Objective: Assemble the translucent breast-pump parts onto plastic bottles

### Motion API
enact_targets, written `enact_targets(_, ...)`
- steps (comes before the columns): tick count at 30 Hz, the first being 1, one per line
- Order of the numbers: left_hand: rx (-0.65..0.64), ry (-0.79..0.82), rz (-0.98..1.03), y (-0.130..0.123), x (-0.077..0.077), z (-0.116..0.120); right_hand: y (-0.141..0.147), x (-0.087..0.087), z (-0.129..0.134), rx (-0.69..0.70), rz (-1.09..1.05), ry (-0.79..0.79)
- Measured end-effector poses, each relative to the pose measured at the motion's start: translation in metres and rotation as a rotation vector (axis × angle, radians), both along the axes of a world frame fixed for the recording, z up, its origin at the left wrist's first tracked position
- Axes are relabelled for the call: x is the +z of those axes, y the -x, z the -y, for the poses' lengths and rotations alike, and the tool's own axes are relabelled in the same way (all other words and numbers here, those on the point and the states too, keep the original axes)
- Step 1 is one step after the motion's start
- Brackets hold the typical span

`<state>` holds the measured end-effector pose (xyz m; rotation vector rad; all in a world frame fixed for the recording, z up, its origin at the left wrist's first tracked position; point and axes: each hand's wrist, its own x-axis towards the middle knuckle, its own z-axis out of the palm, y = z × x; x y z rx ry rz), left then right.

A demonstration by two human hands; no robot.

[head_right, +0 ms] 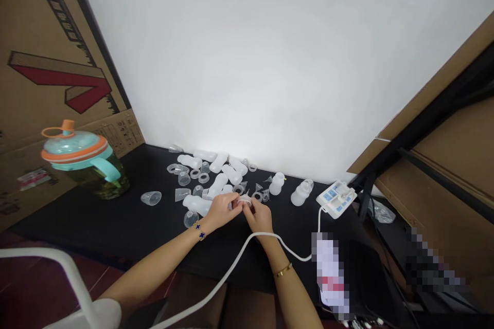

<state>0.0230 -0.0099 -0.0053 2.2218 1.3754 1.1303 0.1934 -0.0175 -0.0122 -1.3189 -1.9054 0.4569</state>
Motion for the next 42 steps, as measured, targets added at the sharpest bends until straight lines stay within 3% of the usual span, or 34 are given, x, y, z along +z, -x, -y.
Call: enact_targets(42, -0.003, 0.014, 0.002, -0.0003, -0.0013, -0.0012, -0.0007, -0.0047, -0.002, -0.01, 0.028, -0.065)
